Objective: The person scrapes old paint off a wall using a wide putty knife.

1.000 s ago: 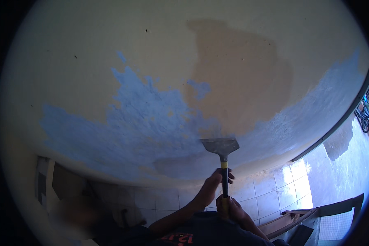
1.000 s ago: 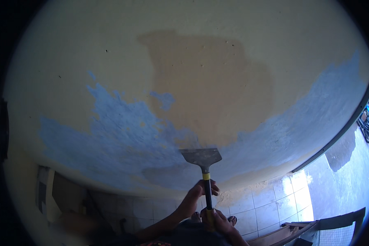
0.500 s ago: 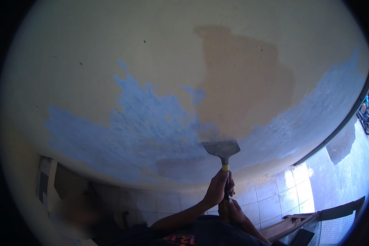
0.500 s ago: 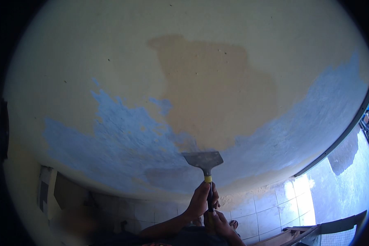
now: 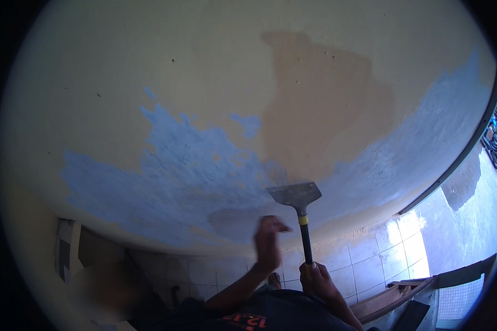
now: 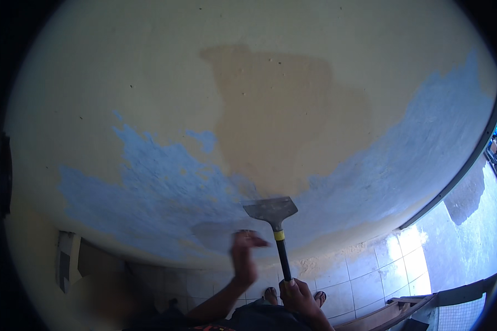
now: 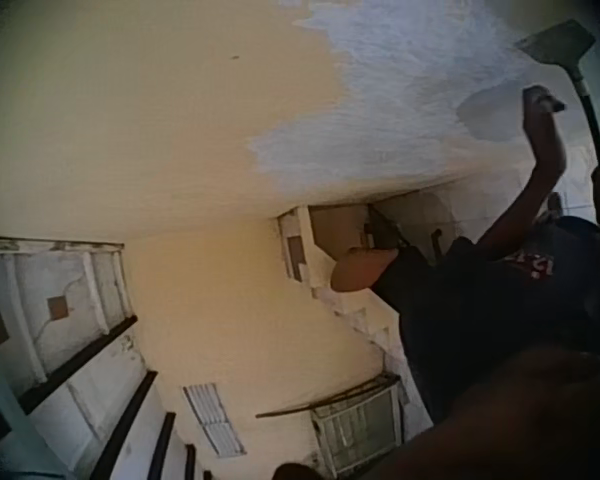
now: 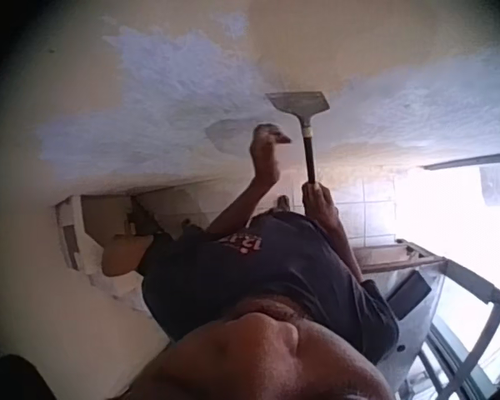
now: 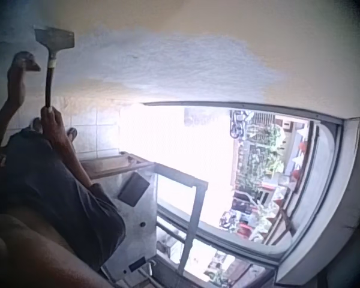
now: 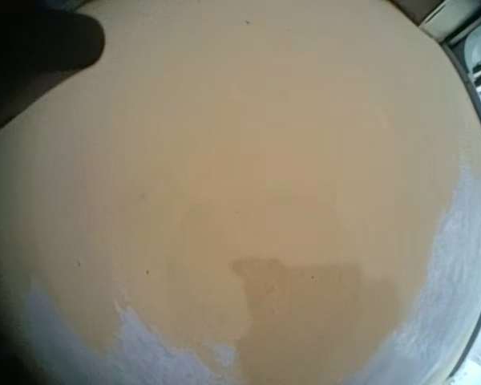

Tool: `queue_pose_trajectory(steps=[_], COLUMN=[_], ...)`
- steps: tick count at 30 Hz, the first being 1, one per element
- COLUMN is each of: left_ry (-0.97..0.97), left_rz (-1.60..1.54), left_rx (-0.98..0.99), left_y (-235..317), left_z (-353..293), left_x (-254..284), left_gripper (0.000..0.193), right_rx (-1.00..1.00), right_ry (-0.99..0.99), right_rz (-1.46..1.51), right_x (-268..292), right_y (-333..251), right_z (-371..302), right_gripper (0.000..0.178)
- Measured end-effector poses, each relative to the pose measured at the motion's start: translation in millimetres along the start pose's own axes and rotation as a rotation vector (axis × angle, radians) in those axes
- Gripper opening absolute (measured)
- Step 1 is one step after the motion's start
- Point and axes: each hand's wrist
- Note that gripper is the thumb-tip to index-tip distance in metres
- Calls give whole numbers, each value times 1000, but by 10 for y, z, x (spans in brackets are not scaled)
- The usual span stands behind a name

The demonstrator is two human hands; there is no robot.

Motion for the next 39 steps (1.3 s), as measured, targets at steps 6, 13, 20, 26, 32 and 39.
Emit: queue_pose_trajectory(steps=[6, 13, 20, 26, 32, 39], left_ry=[580, 424, 406, 389, 401, 382], left_rz=[682, 1039, 1038, 1016, 1032, 1006], left_rx=[-481, -378, -357, -369, -387, -362], left_y=[259, 92, 89, 37, 62, 67], left_z=[927, 1033, 1099, 1097, 1068, 1017], left_x=[852, 916, 912, 964, 997, 935], left_gripper=[74, 86, 87, 84, 84, 82], right_rx=[79, 3, 30, 14, 78, 55], right_ry=[-124, -34, 95, 88, -7, 22], right_rz=[-22, -115, -110, -96, -147, -125], right_x=[-179, -189, -64, -112, -341, -369], right_y=[-202, -315, 34, 30, -240, -282], right_z=[107, 65, 13, 48, 146, 49], right_gripper=[45, 45, 46, 47, 47, 48])
Point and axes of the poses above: each hand's wrist, its own z-axis towards the middle knuckle, its own x-axis out of the back of the hand, y = z × x, and after that the axes turned 11 degrees about z, right-handed
